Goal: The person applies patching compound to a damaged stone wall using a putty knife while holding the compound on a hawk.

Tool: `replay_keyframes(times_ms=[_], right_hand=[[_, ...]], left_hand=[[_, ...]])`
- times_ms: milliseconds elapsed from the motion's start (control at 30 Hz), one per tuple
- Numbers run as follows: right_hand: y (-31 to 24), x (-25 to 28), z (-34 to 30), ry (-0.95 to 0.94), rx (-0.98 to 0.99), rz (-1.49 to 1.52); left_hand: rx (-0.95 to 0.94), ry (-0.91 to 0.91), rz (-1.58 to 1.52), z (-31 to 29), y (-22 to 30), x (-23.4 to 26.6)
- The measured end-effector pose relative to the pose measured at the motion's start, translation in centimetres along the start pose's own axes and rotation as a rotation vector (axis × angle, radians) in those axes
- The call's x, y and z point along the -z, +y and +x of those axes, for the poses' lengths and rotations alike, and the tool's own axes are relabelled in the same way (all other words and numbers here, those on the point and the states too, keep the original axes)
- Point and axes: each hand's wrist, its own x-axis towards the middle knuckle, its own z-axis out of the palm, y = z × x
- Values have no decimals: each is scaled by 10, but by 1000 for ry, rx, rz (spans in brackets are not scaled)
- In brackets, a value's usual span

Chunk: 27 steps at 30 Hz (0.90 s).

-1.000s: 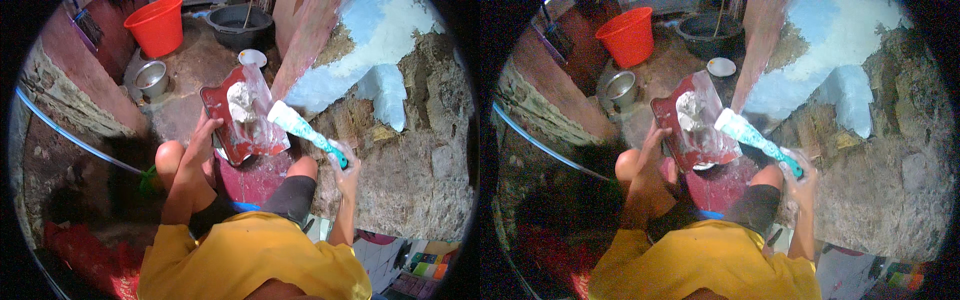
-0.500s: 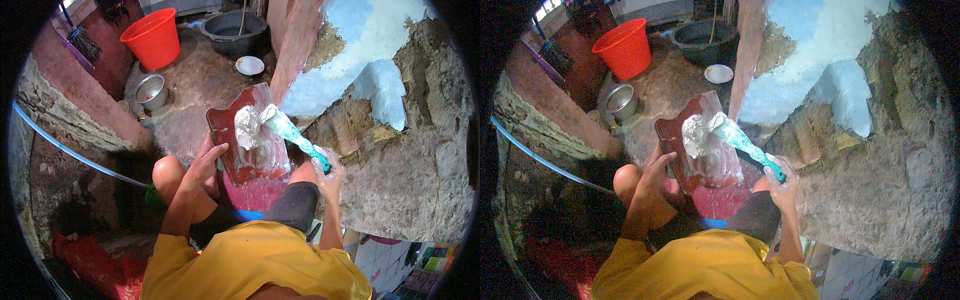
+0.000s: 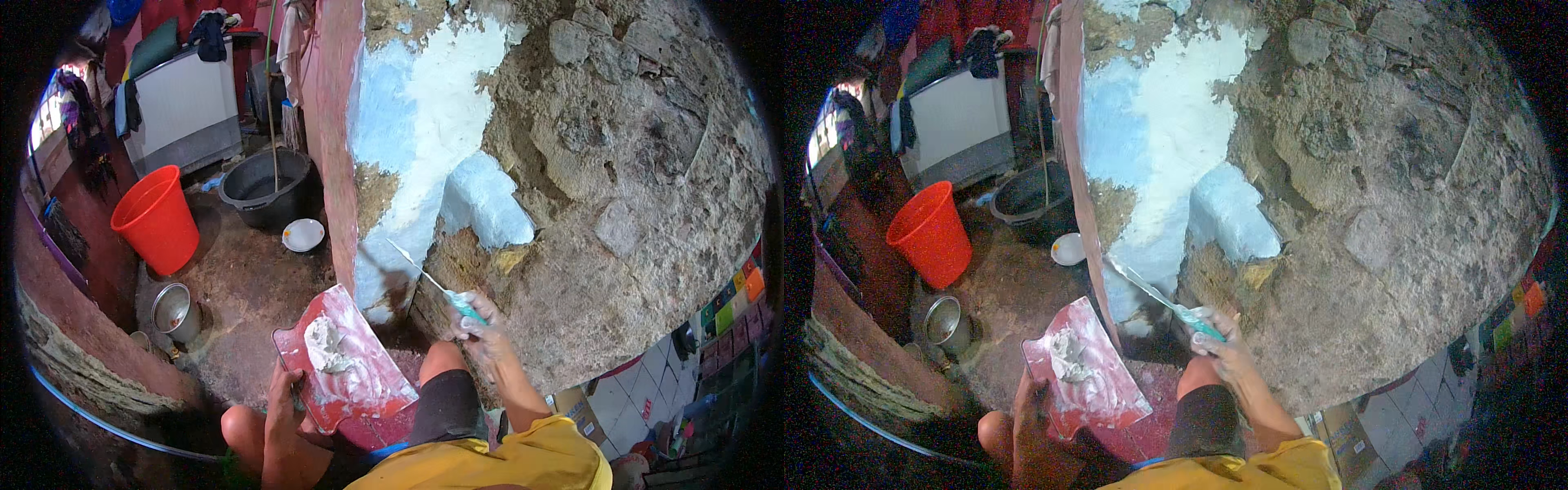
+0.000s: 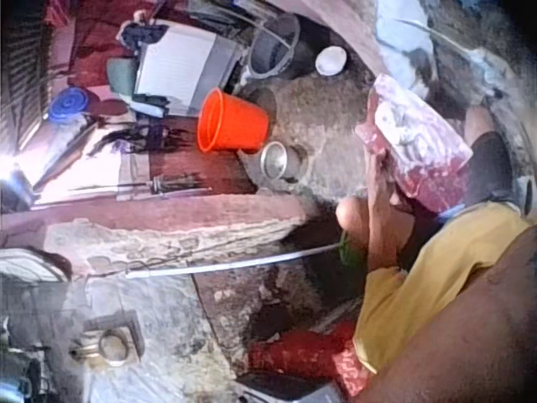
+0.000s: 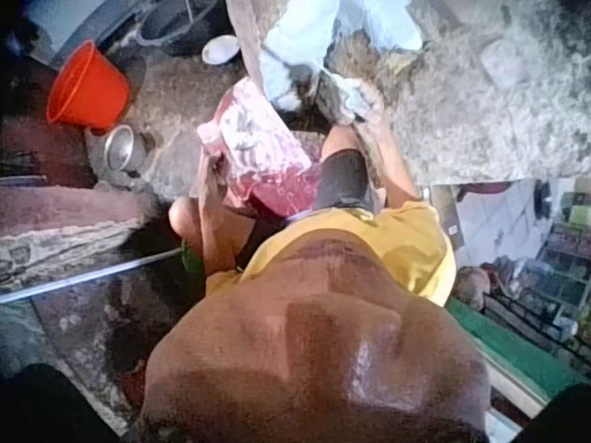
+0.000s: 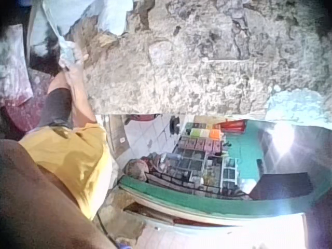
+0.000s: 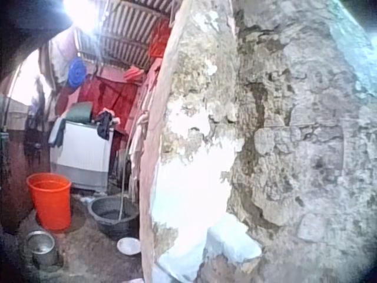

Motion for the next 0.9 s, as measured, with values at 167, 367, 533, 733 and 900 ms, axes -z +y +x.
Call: replay_keyframes(times_ms=[167, 367, 533, 733, 900], right_hand=[[-64, -16, -14, 57, 35, -419], [-64, 1, -11, -207, -159, -451], [-17, 0, -9, -28, -252, -311], [-9, 1, 4, -158, -392, -350], [-22, 5, -3, -171, -534, -424]], left_hand=[[-44, -57, -23, 2, -4, -5], [-54, -116, -128, -2, 3, -5], [48, -165, -141, -5, 7, -10], [-16, -162, -367, -22, 19, -3], [-24, -154, -330, -21, 15, 6]])
